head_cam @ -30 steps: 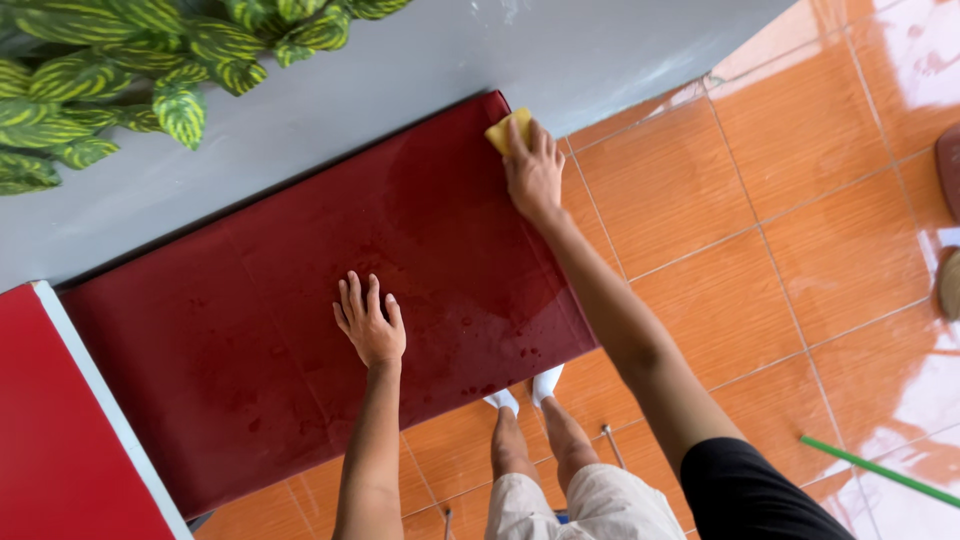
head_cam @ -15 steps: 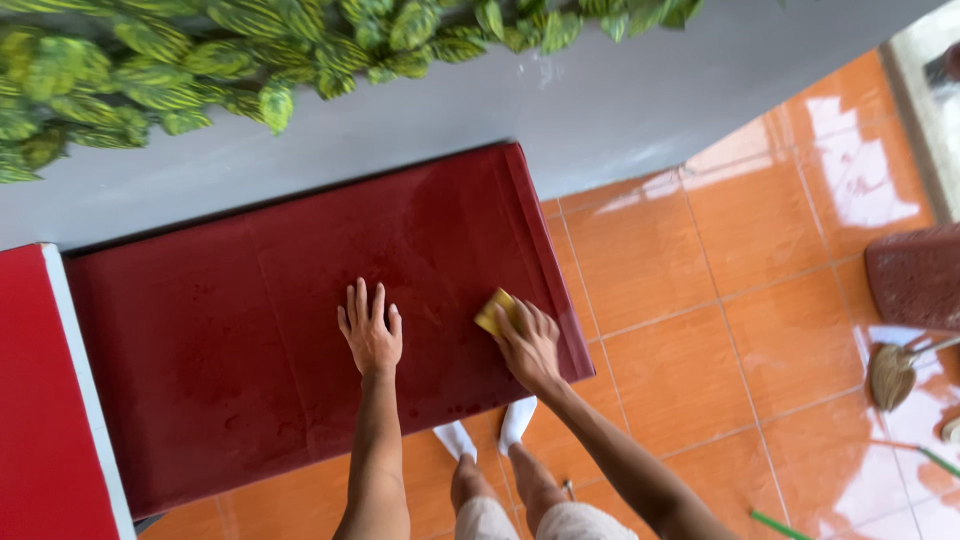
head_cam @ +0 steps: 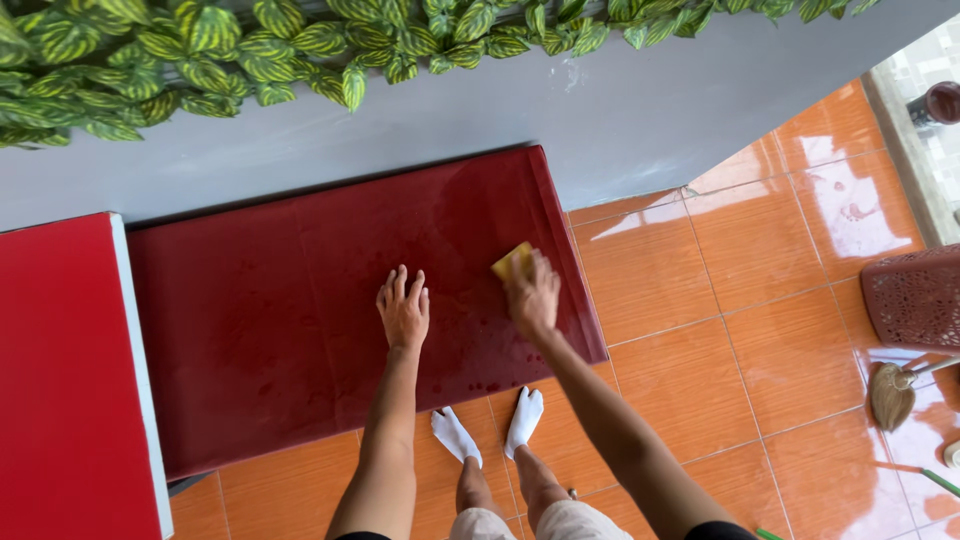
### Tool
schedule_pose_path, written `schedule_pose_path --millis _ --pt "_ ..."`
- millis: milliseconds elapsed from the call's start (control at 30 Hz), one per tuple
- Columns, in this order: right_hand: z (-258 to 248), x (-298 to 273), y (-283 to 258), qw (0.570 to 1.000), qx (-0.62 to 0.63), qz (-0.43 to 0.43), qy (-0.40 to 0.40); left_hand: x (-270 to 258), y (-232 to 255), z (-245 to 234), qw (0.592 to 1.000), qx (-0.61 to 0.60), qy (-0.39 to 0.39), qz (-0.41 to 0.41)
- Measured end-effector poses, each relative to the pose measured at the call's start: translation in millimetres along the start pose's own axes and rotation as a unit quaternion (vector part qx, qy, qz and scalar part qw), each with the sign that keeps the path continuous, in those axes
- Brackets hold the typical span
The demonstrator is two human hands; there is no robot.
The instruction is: The person cleans the surface of a table by wiping it down with a sponge by hand.
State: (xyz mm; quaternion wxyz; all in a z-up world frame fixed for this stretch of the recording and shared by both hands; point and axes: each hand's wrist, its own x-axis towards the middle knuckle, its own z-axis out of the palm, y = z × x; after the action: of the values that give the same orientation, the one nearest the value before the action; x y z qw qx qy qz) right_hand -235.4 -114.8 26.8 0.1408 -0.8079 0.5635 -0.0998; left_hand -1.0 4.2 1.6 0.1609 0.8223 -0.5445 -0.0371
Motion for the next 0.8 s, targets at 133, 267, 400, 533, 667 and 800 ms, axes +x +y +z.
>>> schedule_pose_path --millis 133,267,400,533,667,800 --pt "-7.5 -77.1 -14.9 0.987 0.033 -0.138 0.069 -8.5 -1.0 -9.4 0.999 -0.006 0.005 0.042" --pt "-30.9 -135.3 15.6 0.993 0.029 -0.085 0.079 -31.2 -2.5 -24.8 0.998 -0.003 -0.031 0.048" --pt "-31.6 -121.3 56.3 0.991 -0.015 -0.016 0.132 -41.6 -3.5 -31.6 0.997 0.018 -0.056 0.054" --pt "-18.3 -67.6 60.9 0.984 -0.027 0.032 0.170 -38.9 -2.2 -36.1 0.994 0.050 -0.079 0.049" --pt "-3.8 -24.7 21.0 0.987 0.030 0.084 0.134 -37.7 -0.4 -39.3 0.993 0.047 -0.104 0.031" --pt "1.5 -40.4 -24.0 0.993 0.011 -0.030 0.113 -36.5 1.7 -45.0 0.996 0.031 -0.078 0.035"
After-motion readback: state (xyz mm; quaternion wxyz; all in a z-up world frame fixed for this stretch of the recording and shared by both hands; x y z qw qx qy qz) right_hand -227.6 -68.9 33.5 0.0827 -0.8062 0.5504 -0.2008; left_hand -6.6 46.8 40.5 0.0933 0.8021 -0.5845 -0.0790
